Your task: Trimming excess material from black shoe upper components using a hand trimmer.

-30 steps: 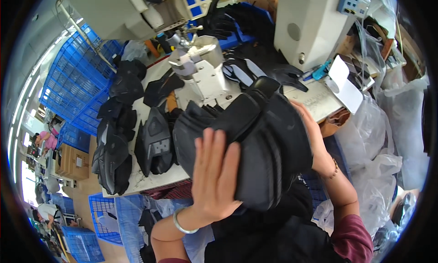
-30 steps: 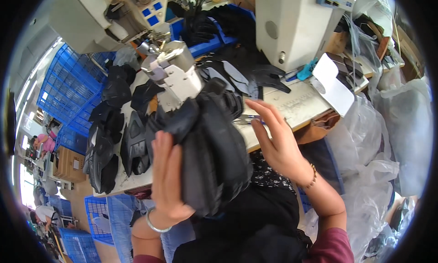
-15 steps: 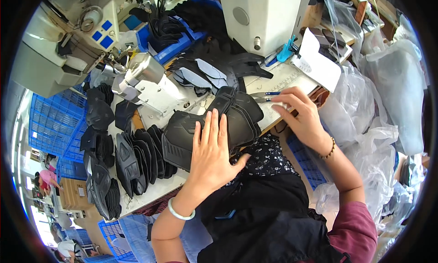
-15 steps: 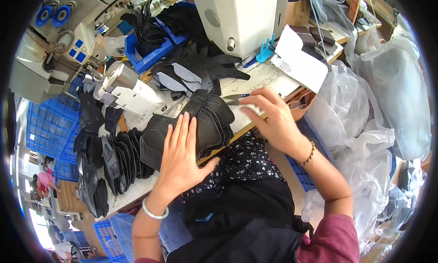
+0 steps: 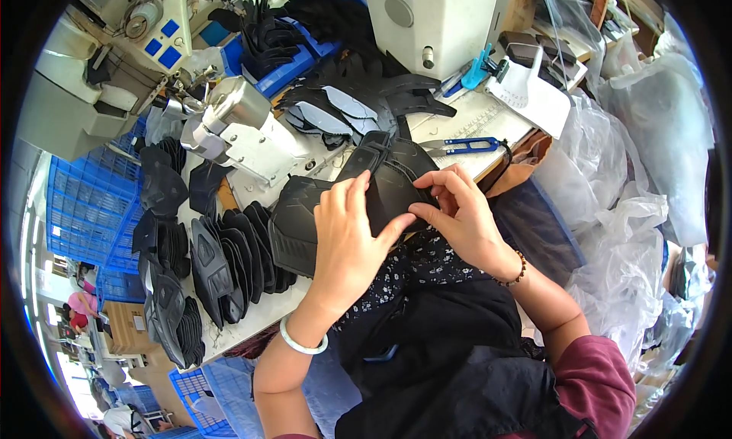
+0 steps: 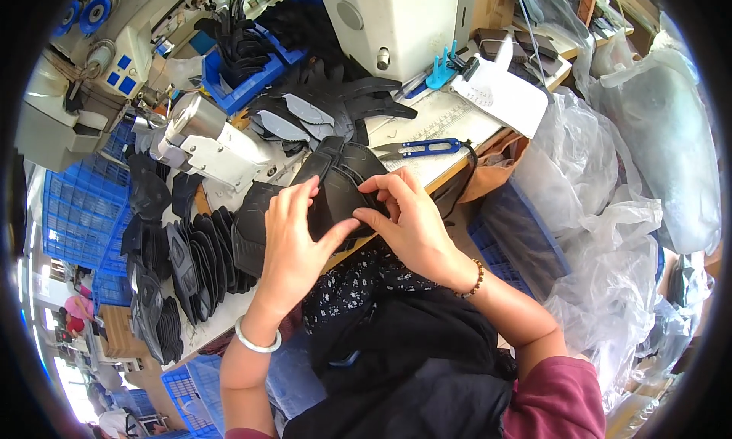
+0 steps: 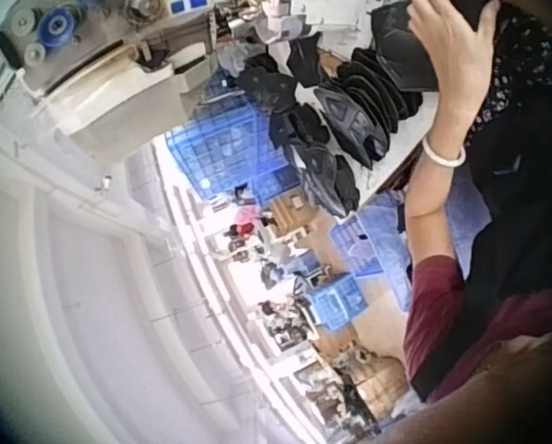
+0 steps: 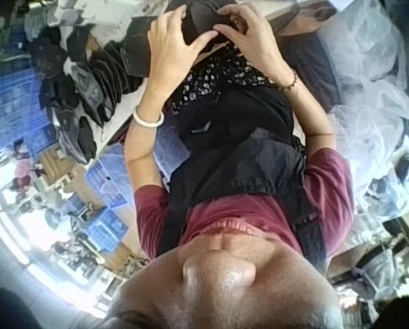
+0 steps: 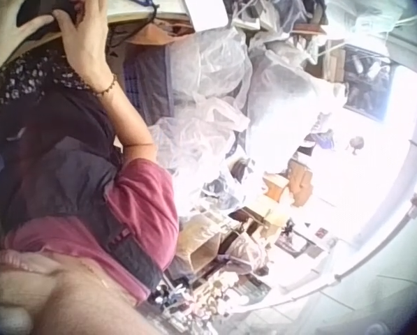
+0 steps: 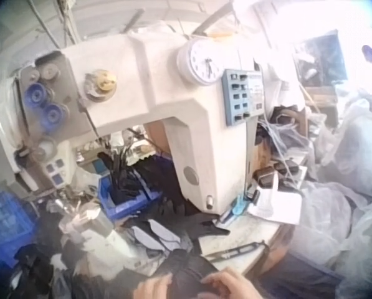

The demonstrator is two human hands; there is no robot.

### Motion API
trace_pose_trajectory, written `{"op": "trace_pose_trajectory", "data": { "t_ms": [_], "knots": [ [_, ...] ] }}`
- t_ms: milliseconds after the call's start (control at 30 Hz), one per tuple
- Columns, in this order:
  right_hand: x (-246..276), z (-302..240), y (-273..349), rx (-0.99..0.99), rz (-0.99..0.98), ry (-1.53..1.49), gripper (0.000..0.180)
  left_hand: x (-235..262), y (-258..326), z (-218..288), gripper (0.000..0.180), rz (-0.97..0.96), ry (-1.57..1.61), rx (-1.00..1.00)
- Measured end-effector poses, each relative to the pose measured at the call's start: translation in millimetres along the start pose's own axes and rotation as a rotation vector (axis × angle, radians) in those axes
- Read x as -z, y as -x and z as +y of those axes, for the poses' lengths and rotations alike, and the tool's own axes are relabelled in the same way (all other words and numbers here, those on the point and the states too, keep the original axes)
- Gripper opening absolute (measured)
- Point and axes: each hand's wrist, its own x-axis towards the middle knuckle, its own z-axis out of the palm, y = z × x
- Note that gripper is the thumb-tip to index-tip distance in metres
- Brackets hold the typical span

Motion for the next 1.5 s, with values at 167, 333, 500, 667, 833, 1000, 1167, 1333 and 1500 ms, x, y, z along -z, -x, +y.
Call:
{"op": "trace_pose_trajectory", "data": {
  "t_ms": [167,333,500,667,833,1000,1167,1333,1500],
  "knots": [
    [-3,6,1,-0.062,-0.001,-0.206,0.023,-1,-3,0,0.044,0.066,0.042,-0.03],
    [5,-12,5,0.135,0.149,-0.15,0.018,11,1,20,0.027,0.093,0.365,0.019],
    [32,-51,15,0.234,0.065,-0.066,0.015,33,17,62,0.02,0.139,0.194,-0.128],
    [57,-51,35,0.093,-0.167,-0.148,0.013,21,55,87,0.023,0.086,0.36,-0.025],
    [84,-10,55,-0.057,-0.035,0.075,0.011,-8,71,90,0.021,-0.177,0.796,0.372],
    [124,37,72,-0.455,0.144,-0.038,0.011,-37,67,80,0.021,-0.326,1.021,0.556],
    [106,1,92,-0.531,-0.263,-0.201,0.025,-61,69,71,0.02,-0.396,1.034,0.561],
    [85,16,87,-0.26,-0.285,-0.063,0.016,-74,72,72,0.018,-0.45,0.868,0.408],
    [82,45,85,-0.62,-0.161,-0.47,0.018,-79,72,69,0.018,-0.38,1.045,0.533]
  ]
}}
